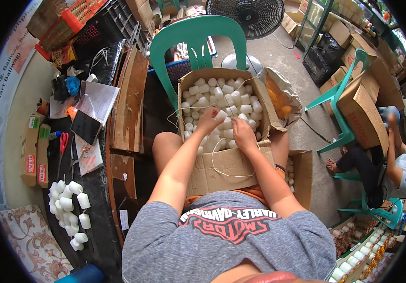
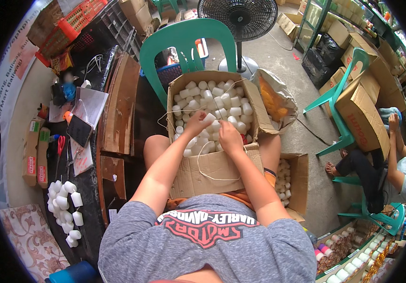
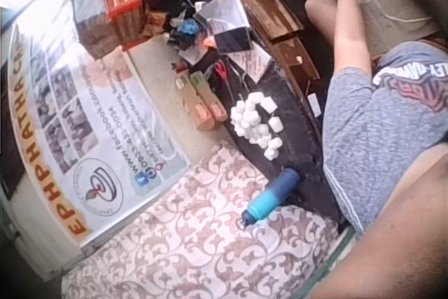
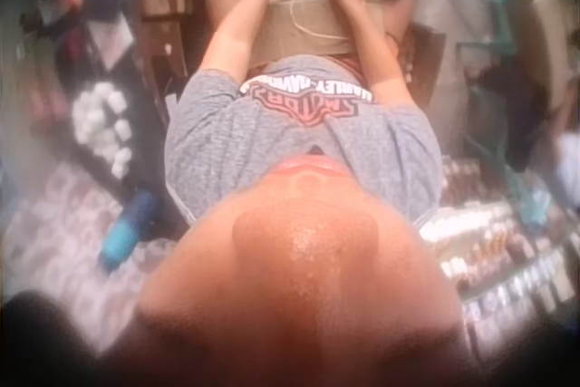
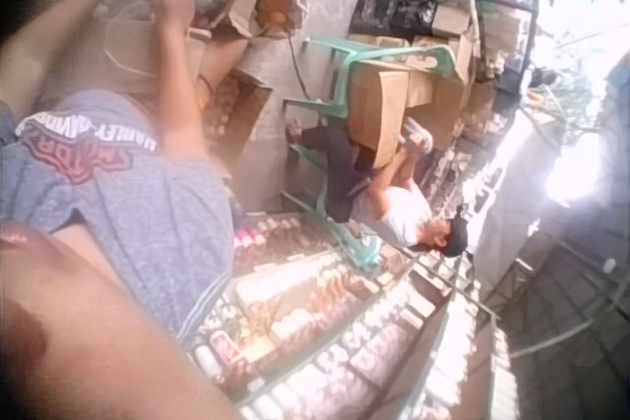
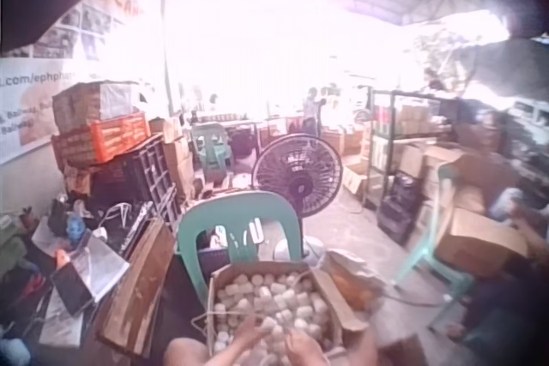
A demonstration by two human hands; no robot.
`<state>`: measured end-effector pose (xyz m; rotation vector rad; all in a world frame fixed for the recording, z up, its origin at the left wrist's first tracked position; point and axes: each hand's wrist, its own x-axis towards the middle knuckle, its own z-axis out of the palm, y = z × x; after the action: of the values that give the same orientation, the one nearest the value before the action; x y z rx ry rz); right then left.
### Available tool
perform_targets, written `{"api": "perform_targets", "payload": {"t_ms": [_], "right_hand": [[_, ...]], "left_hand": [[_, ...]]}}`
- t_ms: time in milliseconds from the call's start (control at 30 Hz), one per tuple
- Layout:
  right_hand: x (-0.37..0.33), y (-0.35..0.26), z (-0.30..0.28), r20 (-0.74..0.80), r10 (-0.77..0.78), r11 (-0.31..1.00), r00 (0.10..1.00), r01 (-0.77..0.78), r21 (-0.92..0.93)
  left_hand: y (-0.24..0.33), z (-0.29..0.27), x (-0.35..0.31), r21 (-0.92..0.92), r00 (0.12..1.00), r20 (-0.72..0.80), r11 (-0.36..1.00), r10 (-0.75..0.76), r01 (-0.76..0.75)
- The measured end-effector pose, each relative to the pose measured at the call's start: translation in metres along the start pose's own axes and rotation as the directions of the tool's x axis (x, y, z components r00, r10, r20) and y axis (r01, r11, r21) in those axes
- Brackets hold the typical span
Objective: The person sits with a box of white cylindrical objects on their lap and repeatedly picks up an object, inserts a wick, and places it back in the box. The person continues this repetitive assembly process throughout the clip.
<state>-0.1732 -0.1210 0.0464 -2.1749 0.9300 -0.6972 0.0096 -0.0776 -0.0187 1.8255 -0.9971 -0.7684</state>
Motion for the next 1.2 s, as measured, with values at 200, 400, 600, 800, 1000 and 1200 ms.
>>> {"api": "perform_targets", "payload": {"t_ms": [200, 400, 600, 800, 1000, 1200], "right_hand": [[0.002, -0.004, 0.000, -0.024, 0.121, 0.962, 0.992, -0.112, 0.251], [-0.005, -0.048, 0.006, -0.275, -0.109, 0.943, 0.955, 0.187, 0.277], [-0.013, -0.036, 0.014, -0.293, -0.208, 0.943, 0.933, 0.271, 0.193], [-0.013, -0.035, 0.017, -0.310, -0.251, 0.932, 0.917, 0.316, 0.181], [-0.015, -0.034, 0.018, -0.295, -0.193, 0.941, 0.936, 0.261, 0.215], [-0.014, -0.034, 0.016, -0.293, -0.229, 0.947, 0.928, 0.282, 0.152]], "left_hand": [[0.037, -0.032, -0.029, -0.876, 0.901, 0.406, 0.213, -0.154, 0.432], [0.051, -0.023, -0.068, -0.929, 0.928, 0.369, -0.007, -0.058, 0.369], [0.045, -0.017, -0.079, -0.949, 0.951, 0.295, 0.090, -0.091, 0.303], [0.044, -0.015, -0.079, -0.930, 0.945, 0.315, 0.171, -0.085, 0.325], [0.031, -0.013, -0.077, -0.940, 0.962, 0.250, 0.212, -0.109, 0.268], [0.034, -0.011, -0.078, -0.937, 0.971, 0.201, 0.263, -0.131, 0.229]]}}
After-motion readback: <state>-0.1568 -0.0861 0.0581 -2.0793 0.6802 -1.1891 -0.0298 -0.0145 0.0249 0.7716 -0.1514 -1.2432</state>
